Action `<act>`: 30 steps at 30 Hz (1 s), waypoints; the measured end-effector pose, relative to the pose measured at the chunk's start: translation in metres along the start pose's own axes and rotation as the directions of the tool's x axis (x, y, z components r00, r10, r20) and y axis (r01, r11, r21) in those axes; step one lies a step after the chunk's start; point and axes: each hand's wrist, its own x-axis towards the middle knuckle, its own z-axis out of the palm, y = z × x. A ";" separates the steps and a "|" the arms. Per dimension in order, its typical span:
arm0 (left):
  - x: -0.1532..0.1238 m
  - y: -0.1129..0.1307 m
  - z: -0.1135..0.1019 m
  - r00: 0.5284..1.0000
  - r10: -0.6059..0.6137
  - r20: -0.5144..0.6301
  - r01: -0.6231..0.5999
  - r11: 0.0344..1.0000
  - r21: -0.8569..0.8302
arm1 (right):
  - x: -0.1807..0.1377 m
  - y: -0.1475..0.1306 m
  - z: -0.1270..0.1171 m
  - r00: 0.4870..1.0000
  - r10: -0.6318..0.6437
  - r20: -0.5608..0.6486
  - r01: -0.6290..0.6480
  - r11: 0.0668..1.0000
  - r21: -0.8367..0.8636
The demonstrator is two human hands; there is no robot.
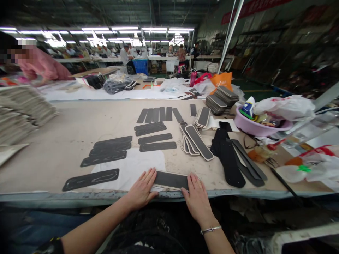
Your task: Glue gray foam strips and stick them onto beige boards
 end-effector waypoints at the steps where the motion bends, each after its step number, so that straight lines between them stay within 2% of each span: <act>1: 0.000 0.000 0.001 1.000 0.004 -0.006 -0.004 1.000 0.000 | 0.003 0.003 -0.005 1.000 0.014 0.016 -0.015 1.000 0.012; 5: 0.000 -0.001 0.004 1.000 0.003 -0.031 -0.003 1.000 0.007 | 0.019 0.016 -0.026 0.994 0.083 0.074 -0.086 0.996 0.039; 8: -0.002 -0.004 0.009 0.997 0.014 -0.077 -0.012 0.999 0.031 | 0.030 0.019 -0.040 0.980 0.117 0.163 -0.131 0.988 0.080; 13: -0.004 -0.003 0.011 0.989 0.009 -0.144 0.001 0.998 0.068 | 0.041 0.016 -0.055 0.912 0.230 0.339 -0.315 0.922 0.223; 16: -0.006 -0.002 0.010 0.984 -0.030 -0.173 0.043 0.997 0.070 | 0.043 0.019 -0.064 0.908 0.118 0.401 -0.296 0.860 0.417; 18: -0.006 -0.001 0.010 0.979 -0.062 -0.192 0.076 0.995 0.069 | 0.045 0.027 -0.071 0.941 0.039 0.337 -0.231 0.801 0.553; 19: -0.006 -0.001 0.010 0.977 -0.074 -0.201 0.090 0.994 0.070 | 0.047 0.033 -0.075 0.960 0.044 0.276 -0.209 0.768 0.605; 21: -0.006 -0.002 0.012 0.972 -0.088 -0.216 0.107 0.991 0.078 | 0.057 0.048 -0.080 0.976 0.150 0.158 -0.218 0.714 0.665; 25: -0.004 -0.004 0.017 0.964 -0.065 -0.257 0.102 0.986 0.132 | 0.094 0.080 -0.076 0.906 0.423 0.002 -0.346 0.740 0.577; 30: -0.001 -0.010 0.028 0.936 0.014 -0.351 0.073 0.970 0.233 | 0.127 0.102 -0.055 0.824 0.547 -0.146 -0.463 0.799 0.383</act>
